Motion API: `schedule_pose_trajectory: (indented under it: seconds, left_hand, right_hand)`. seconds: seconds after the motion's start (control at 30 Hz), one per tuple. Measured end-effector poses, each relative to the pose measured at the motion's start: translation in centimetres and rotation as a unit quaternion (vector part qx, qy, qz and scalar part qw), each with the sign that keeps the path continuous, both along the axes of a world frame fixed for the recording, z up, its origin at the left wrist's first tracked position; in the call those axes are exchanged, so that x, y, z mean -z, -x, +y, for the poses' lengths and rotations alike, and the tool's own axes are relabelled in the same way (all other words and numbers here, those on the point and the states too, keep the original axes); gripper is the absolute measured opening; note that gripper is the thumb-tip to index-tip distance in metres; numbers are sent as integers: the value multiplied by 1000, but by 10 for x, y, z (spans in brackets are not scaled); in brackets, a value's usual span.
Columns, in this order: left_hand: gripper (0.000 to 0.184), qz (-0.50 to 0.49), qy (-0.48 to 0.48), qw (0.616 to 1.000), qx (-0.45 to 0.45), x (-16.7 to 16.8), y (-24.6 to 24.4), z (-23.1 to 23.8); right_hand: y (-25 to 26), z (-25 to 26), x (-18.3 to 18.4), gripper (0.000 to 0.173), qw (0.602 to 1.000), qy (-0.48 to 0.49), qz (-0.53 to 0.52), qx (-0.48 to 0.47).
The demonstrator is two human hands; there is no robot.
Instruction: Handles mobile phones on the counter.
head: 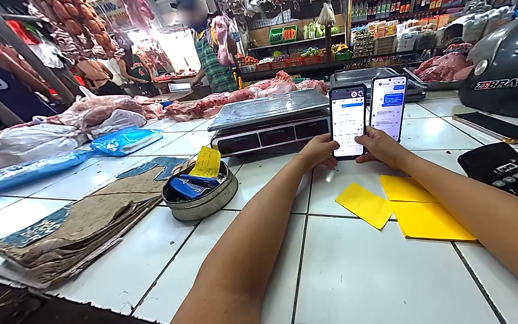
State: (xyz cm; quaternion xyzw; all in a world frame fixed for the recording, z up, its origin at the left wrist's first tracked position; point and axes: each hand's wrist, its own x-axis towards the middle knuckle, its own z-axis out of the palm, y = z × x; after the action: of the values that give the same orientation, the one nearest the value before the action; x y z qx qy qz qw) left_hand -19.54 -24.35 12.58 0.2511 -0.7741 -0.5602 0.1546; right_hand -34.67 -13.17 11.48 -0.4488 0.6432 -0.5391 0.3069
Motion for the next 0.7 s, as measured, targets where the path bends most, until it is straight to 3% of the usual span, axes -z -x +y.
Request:
schedule_pose_trajectory:
  seconds: [0.3, 0.7]
  left_hand:
    - [30, 3, -4, 1000, 0, 0, 0, -1]
    - [30, 0, -7, 1000, 1, 0, 0, -1]
  right_hand:
    - [3, 1, 3, 46, 998, 4, 42, -35]
    - [8, 4, 0, 42, 999, -9, 14, -52]
